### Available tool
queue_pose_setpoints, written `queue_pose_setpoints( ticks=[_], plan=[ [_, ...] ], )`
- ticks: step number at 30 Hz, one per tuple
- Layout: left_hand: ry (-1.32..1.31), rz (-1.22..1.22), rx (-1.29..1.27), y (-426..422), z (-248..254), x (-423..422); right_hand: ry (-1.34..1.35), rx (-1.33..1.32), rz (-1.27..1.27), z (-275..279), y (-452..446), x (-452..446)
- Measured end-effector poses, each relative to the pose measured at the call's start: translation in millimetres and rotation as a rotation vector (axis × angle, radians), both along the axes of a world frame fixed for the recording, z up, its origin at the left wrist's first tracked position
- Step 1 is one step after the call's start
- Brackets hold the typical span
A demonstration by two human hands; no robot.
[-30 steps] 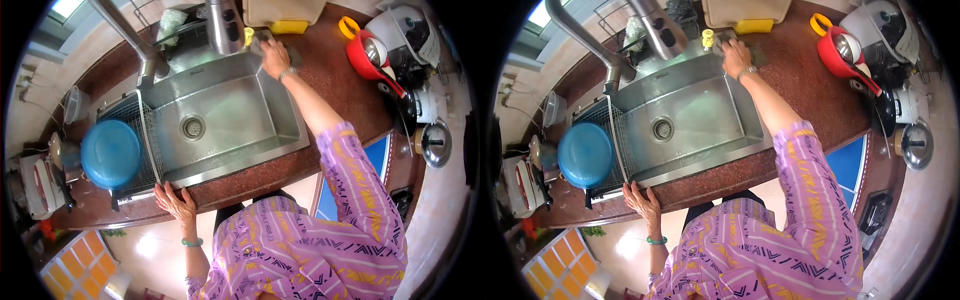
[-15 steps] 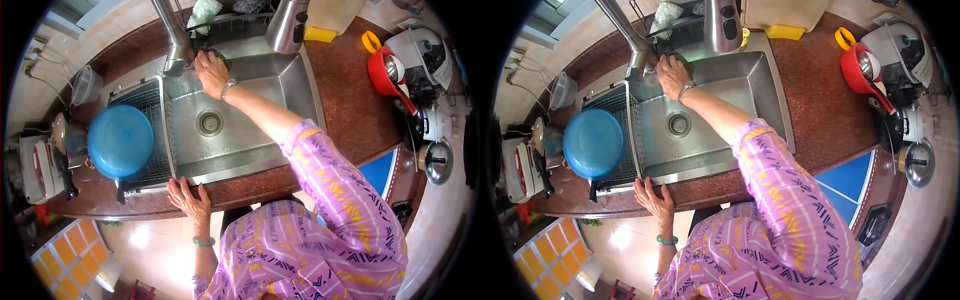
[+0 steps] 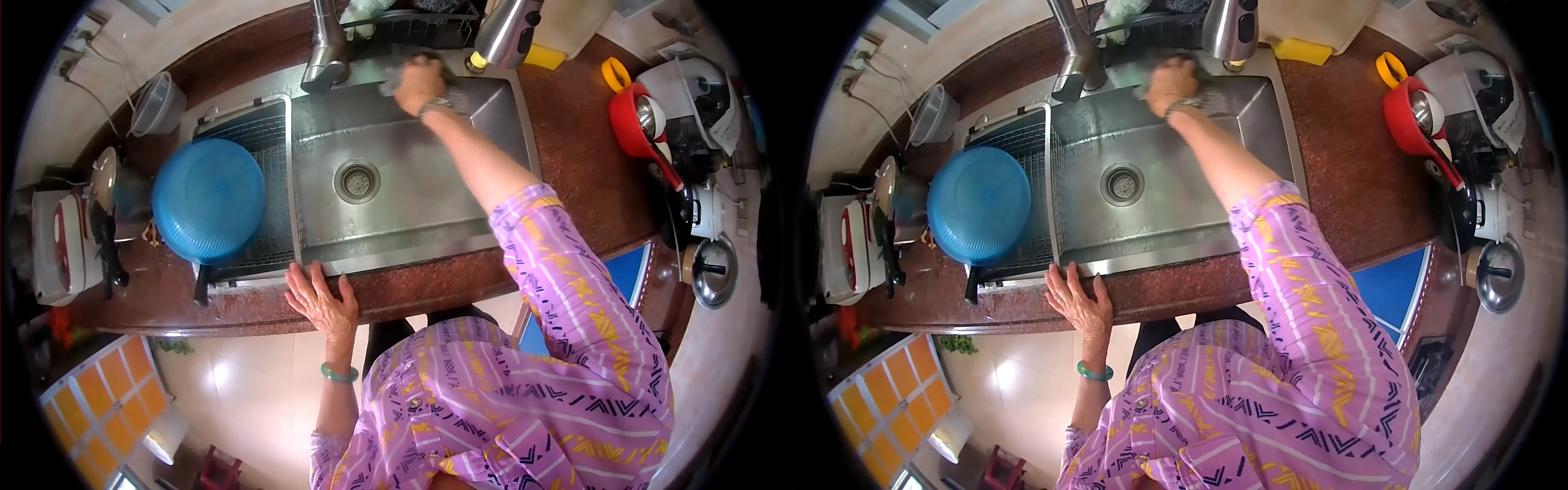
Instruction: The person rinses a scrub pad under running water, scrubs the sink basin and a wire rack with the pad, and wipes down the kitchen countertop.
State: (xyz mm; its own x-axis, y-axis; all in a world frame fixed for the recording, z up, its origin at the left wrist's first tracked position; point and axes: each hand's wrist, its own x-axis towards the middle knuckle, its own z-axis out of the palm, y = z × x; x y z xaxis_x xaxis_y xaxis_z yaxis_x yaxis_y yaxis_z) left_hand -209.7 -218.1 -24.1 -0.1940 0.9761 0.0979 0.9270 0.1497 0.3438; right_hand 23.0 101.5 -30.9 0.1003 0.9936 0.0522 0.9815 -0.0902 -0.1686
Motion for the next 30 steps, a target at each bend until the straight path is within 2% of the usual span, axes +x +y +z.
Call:
queue_pose_setpoints(
  ticks=[3, 4, 5, 6, 8, 10, 13, 17, 20, 21, 23, 26, 28, 30],
  plan=[
    [-0.005, 0.005, -0.009, 0, 1, 1, 0.016, 0.197, 0.25, -27, -9, -55],
    [-0.003, 0.003, -0.007, 0, 2, 1, 0.085, 0.111, 0.3, -17, -17, -70],
    [-0.001, 0.005, 0.001, 0, 1, 0, 0.29, 0.141, 0.244, -8, -31, -81],
    [-0.002, 0.002, -0.005, -1, 1, 0, 0.386, 0.113, 0.28, -10, -32, -86],
    [-0.001, 0.004, -0.016, 0, 1, -1, 0.482, 0.084, 0.336, -15, -33, -101],
    [-0.003, 0.018, -0.009, 0, 1, -1, 0.775, 0.402, 0.385, -1, -46, -124],
    [-0.014, 0.017, -0.021, 1, 3, -1, 0.891, 0.517, 0.455, 11, -42, -170],
    [-0.02, 0.024, -0.008, 1, 2, -3, 0.697, 0.536, 0.592, 19, -12, -216],
    [-0.042, 0.025, -0.033, 0, 0, -4, 0.341, 0.502, 0.521, 8, 36, -222],
    [-0.04, 0.029, -0.034, 2, 1, -4, 0.198, 0.389, 0.499, 0, 50, -219],
    [-0.06, 0.022, -0.087, 2, 6, -4, 0.223, 0.285, 0.468, -7, 59, -209],
    [-0.077, 0.013, -0.102, 5, 9, -5, 0.245, 0.261, 0.453, -5, 37, -185],
    [-0.091, -0.007, -0.119, 4, 11, -5, 0.356, 0.373, 0.438, -14, 18, -172],
    [-0.092, -0.005, -0.119, 4, 12, -5, 0.396, 0.303, 0.43, -11, 2, -159]
  ],
)
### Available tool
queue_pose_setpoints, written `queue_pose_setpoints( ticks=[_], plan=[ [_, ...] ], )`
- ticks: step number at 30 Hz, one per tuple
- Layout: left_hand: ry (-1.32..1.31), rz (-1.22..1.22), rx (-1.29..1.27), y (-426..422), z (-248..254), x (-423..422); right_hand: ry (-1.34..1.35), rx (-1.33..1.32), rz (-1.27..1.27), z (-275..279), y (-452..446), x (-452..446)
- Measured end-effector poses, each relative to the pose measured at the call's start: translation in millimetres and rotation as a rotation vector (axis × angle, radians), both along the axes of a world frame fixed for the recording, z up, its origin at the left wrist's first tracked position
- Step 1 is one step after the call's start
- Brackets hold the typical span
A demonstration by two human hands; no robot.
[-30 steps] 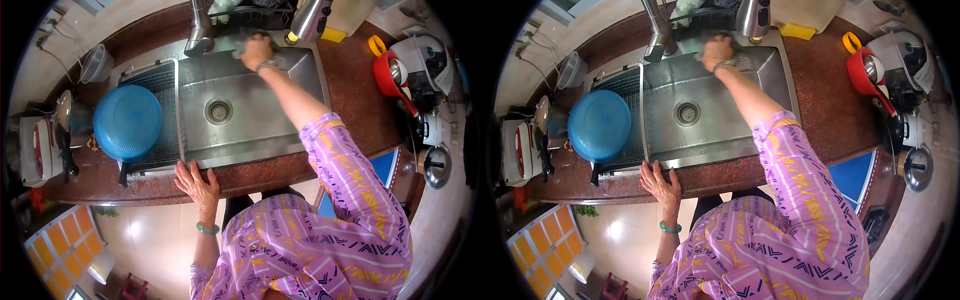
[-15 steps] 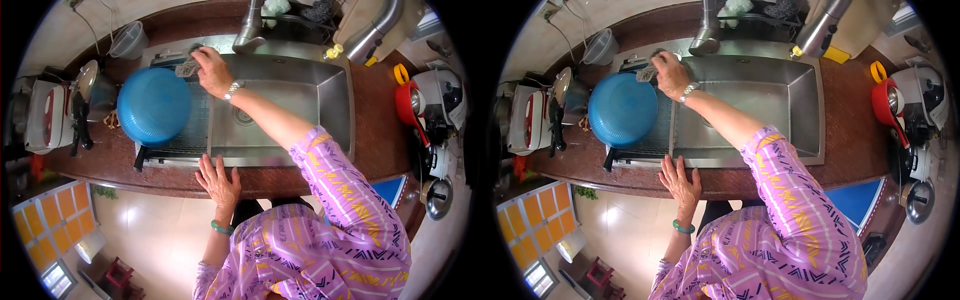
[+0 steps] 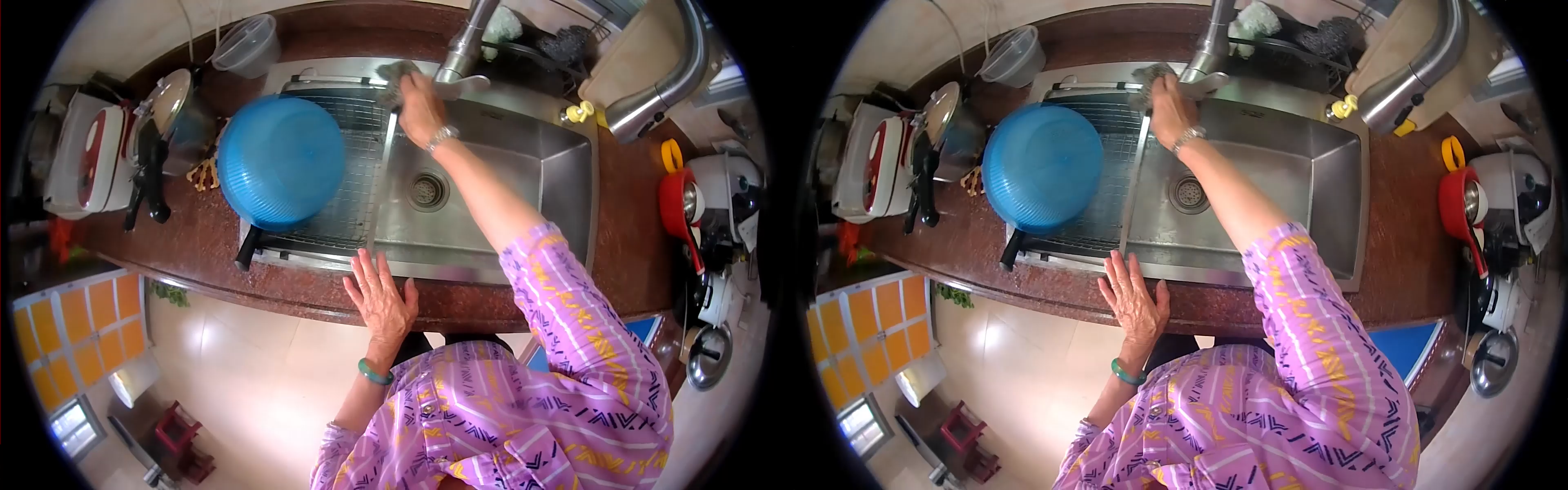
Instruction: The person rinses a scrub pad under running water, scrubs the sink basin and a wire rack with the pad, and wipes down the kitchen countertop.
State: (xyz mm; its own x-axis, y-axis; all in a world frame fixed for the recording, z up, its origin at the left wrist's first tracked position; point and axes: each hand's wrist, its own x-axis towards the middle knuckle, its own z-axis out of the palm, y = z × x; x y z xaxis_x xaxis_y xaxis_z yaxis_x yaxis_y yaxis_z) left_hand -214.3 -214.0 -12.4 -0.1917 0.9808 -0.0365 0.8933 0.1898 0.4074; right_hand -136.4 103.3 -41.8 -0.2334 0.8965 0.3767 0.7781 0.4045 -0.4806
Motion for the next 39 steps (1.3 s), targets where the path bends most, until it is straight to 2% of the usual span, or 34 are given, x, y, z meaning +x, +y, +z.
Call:
queue_pose_setpoints(
  ticks=[2, 4, 7, 8, 11, 12, 13, 15, 16, 20, 22, 23, 25, 26, 27, 28, 30, 32, 33, 35, 36, 39],
  plan=[
    [0.007, -0.006, 0.018, 1, -1, -1, 0.027, -0.076, 0.023, 3, -13, -10],
    [0.005, 0.003, 0.022, 0, -2, 0, 0.133, 0.098, -0.022, -2, -23, -22],
    [0.011, -0.003, 0.041, 0, -5, -1, 0.099, 0.237, 0.059, 2, -26, -54],
    [0.008, -0.02, 0.038, 0, -6, -2, 0.016, 0.1, 0.091, 5, -28, -57],
    [0.003, -0.021, 0.047, -1, -7, -3, -0.122, 0.047, 0.089, 5, -26, -63],
    [-0.006, -0.012, 0.038, 0, -5, -2, -0.064, 0.177, 0.096, 6, -27, -62],
    [-0.018, -0.009, 0.028, 1, -2, -2, -0.071, 0.177, 0.092, 8, -23, -58],
    [-0.062, -0.009, 0.02, 2, -1, -1, 0.096, 0.06, 0.13, 16, -7, -50],
    [-0.06, -0.006, 0.018, 3, -1, -1, 0.23, 0.133, 0.077, 21, -1, -52],
    [-0.035, -0.024, 0.004, 2, -1, -1, 0.28, 0.279, 0.061, 14, 37, -59],
    [-0.018, -0.021, -0.016, 4, 0, 0, -0.19, 0.345, 0.349, 4, 47, -58],
    [-0.018, -0.028, -0.02, 5, 0, 0, -0.19, 0.341, 0.343, 1, 53, -55],
    [0.001, -0.029, 0.002, 4, 1, 1, -0.435, -0.1, 0.164, 14, 53, -50],
    [0.008, -0.032, -0.001, 4, 1, 1, -0.415, -0.095, 0.056, 17, 49, -40],
    [0.007, -0.035, 0.005, 5, 1, 0, -0.416, -0.091, 0.051, 0, 50, -34],
    [0.014, -0.034, 0.0, 4, 1, 0, -0.256, 0.01, -0.076, -32, 50, -28],
    [0.014, -0.023, 0.002, 4, 0, 2, -0.101, 0.117, -0.191, -38, 40, -14],
    [-0.001, -0.031, -0.002, 4, 1, 1, 0.079, -0.088, -0.02, -11, -3, -1],
    [0.005, -0.021, 0.005, 5, 0, 0, 0.084, -0.08, -0.01, -5, -10, -2],
    [0.008, -0.034, 0.001, 4, 0, 0, 0.08, 0.067, 0.004, 4, -22, -6],
    [0.004, -0.033, 0.007, 3, 0, 0, 0.164, 0.162, 0.019, 16, -23, -17],
    [-0.012, -0.027, -0.009, 4, 0, -2, 0.383, 0.233, 0.059, 41, 0, -63]
  ],
)
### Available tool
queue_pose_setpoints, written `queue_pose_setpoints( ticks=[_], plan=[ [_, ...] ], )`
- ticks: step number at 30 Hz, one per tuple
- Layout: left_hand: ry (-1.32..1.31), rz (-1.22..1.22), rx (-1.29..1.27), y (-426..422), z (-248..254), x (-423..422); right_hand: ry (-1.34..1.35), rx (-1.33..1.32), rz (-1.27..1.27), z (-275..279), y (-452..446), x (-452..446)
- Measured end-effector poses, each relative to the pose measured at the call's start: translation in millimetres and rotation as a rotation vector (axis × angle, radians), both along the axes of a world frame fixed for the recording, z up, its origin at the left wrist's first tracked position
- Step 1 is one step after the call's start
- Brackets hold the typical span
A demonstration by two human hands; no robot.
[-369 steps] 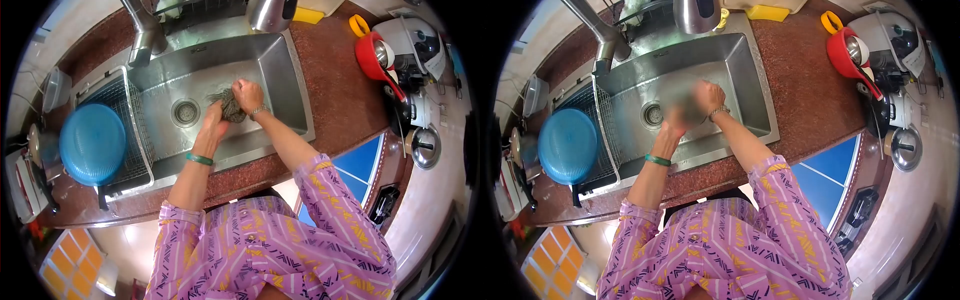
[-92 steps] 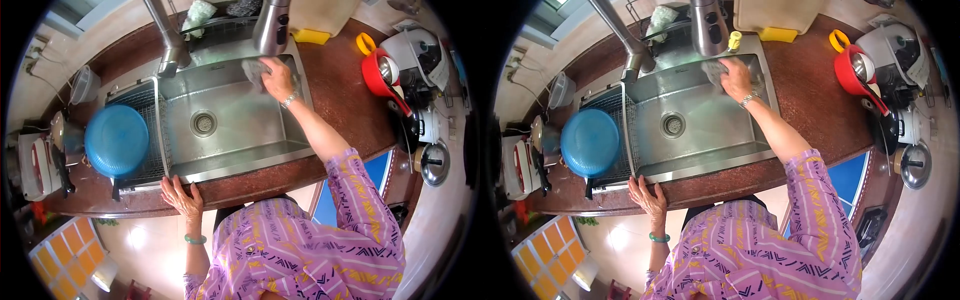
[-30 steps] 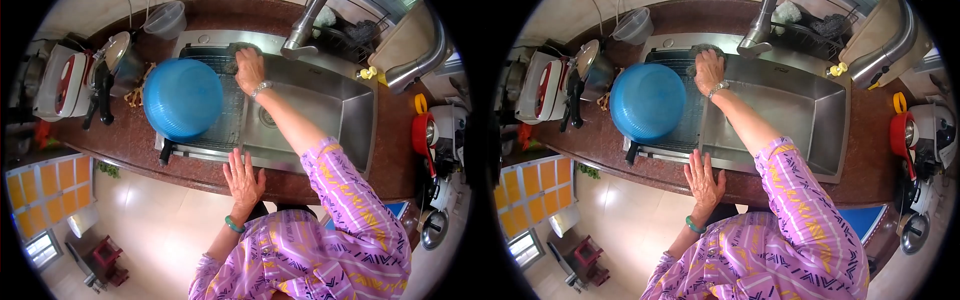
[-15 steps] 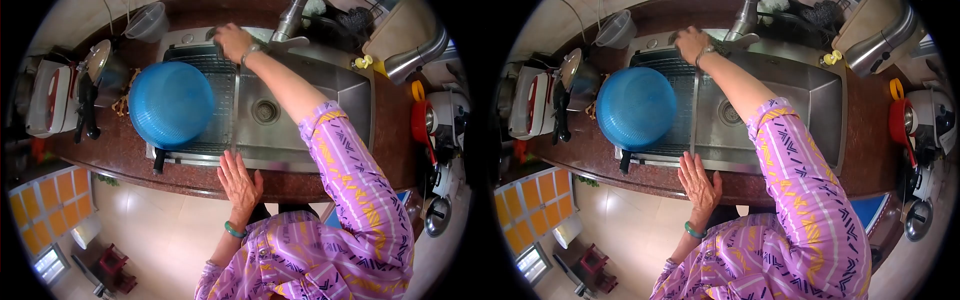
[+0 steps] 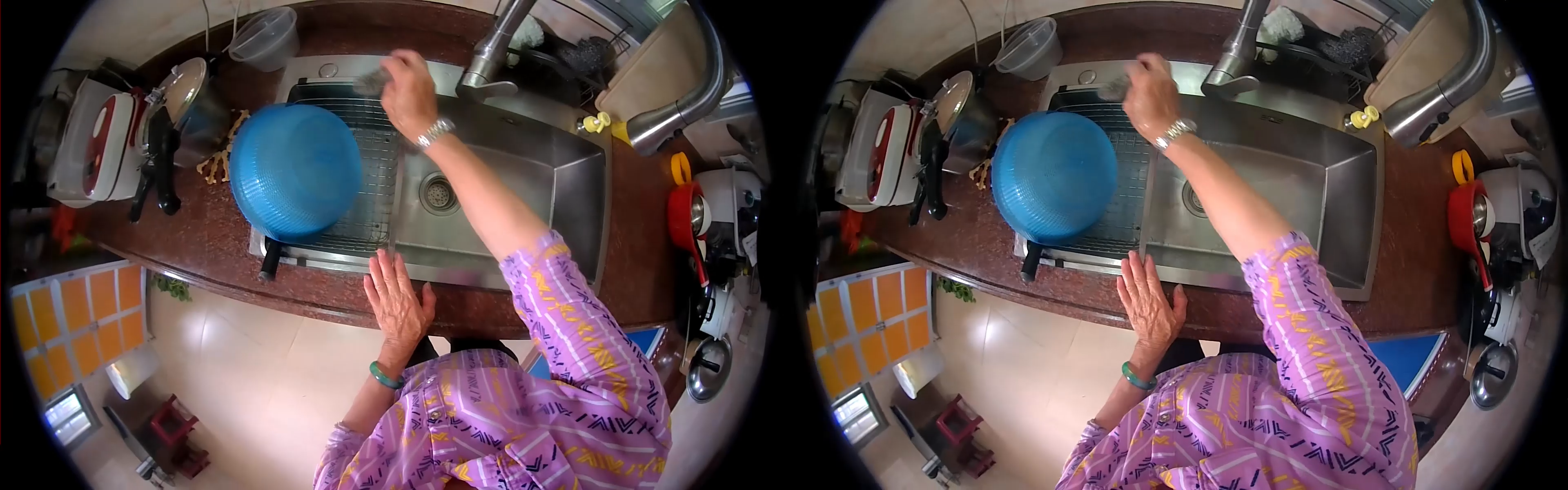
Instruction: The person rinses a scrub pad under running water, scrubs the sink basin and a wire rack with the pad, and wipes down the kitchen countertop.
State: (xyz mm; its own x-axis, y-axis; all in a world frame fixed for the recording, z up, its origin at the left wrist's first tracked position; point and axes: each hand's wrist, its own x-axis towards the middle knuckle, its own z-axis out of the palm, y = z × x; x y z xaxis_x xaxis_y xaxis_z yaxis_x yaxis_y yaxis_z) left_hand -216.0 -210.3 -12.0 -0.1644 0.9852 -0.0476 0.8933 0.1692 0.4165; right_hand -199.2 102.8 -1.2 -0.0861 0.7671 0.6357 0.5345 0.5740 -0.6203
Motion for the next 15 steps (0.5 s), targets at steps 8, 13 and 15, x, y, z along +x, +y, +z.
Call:
queue_pose_setpoints(
  ticks=[8, 13, 15],
  plan=[
    [-0.063, 0.038, -0.009, 1, 0, -1, -0.831, -0.186, 0.151, -21, 65, -62],
    [-0.075, 0.049, 0.017, 0, -2, -2, -0.91, -0.504, -0.251, -5, 84, -26],
    [-0.082, 0.05, 0.031, 0, -2, -3, -0.765, -0.636, -0.244, -3, 103, -23]
  ],
)
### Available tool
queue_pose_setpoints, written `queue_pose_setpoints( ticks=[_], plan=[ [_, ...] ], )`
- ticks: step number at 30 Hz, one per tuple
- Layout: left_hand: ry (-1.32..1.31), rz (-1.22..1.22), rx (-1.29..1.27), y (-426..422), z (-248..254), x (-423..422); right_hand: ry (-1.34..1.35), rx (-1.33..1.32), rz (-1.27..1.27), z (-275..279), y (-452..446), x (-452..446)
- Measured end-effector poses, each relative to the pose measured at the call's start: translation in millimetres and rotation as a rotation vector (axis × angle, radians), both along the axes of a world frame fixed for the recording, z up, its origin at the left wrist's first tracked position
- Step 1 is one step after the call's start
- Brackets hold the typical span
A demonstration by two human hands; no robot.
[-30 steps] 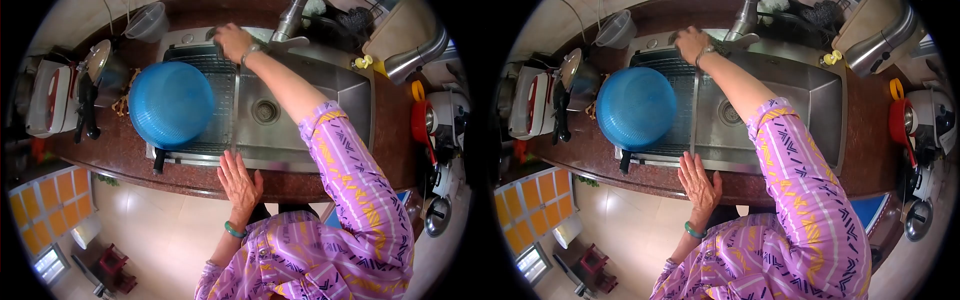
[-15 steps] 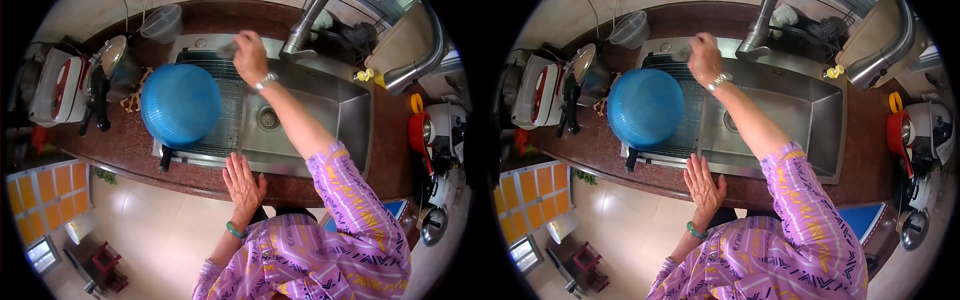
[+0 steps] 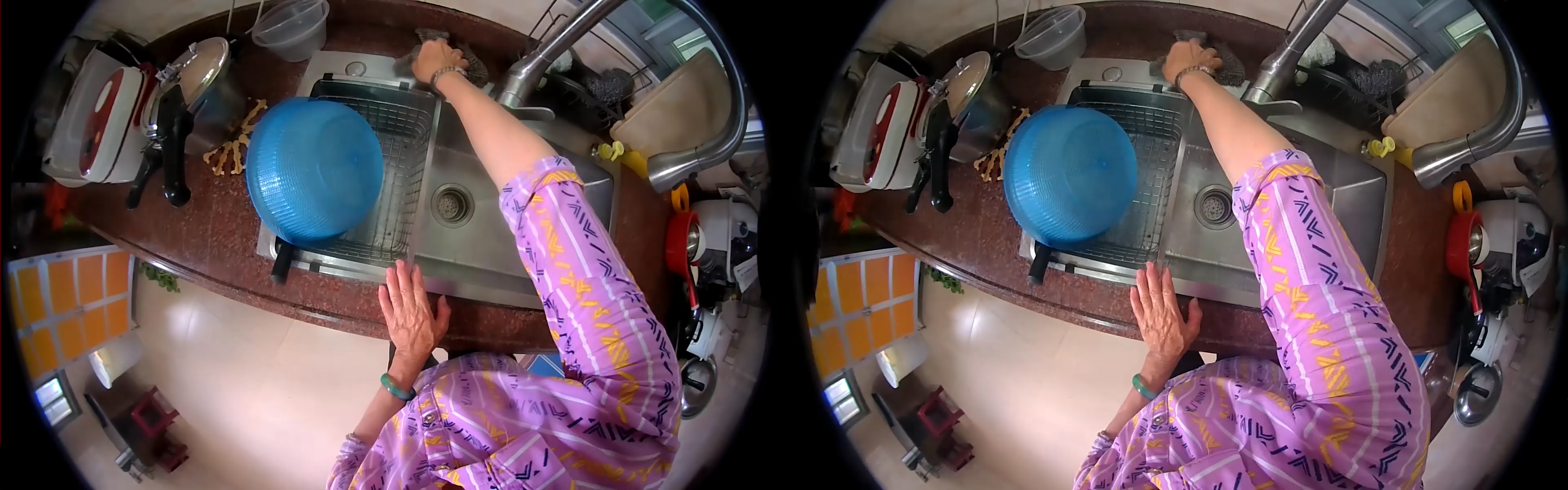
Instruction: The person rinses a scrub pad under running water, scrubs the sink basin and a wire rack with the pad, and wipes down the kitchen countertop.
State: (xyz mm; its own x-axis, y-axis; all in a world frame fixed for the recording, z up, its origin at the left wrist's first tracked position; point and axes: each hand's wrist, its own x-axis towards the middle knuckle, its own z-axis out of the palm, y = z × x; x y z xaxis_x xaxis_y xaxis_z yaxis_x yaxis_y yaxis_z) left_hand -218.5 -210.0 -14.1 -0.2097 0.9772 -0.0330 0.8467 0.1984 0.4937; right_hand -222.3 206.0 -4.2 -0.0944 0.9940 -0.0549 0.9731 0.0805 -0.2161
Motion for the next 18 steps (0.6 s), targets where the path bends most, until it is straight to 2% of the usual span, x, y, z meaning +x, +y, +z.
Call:
queue_pose_setpoints(
  ticks=[1, 3, 5, 9, 11, 13, 15, 16, 18],
  plan=[
    [-0.014, 0.004, -0.016, 1, 1, 0, 0.12, -0.085, -0.003, 1, 15, -3],
    [-0.03, -0.005, -0.04, -1, 2, 1, 0.237, -0.156, 0.322, -7, 25, -24],
    [-0.011, -0.003, -0.031, -1, 1, 1, 0.22, -0.026, 0.635, -44, 19, -53],
    [0.007, -0.015, -0.053, 0, 2, 1, 0.109, 0.057, 0.443, -21, -20, -37],
    [-0.003, -0.014, -0.053, 0, 3, 1, -0.031, 0.104, 0.074, -27, -25, -6],
    [0.022, -0.012, -0.032, 0, 2, 2, -0.05, 0.215, -0.013, -32, -35, 19],
    [0.019, 0.016, -0.037, 2, 0, 3, 0.013, 0.306, 0.012, -34, -48, 38],
    [0.015, 0.008, 0.001, 4, 0, 2, 0.024, 0.459, 0.059, -48, -50, 47],
    [0.016, 0.009, 0.03, -1, -2, 2, 0.123, 0.493, 0.101, -40, -68, 57]
  ],
)
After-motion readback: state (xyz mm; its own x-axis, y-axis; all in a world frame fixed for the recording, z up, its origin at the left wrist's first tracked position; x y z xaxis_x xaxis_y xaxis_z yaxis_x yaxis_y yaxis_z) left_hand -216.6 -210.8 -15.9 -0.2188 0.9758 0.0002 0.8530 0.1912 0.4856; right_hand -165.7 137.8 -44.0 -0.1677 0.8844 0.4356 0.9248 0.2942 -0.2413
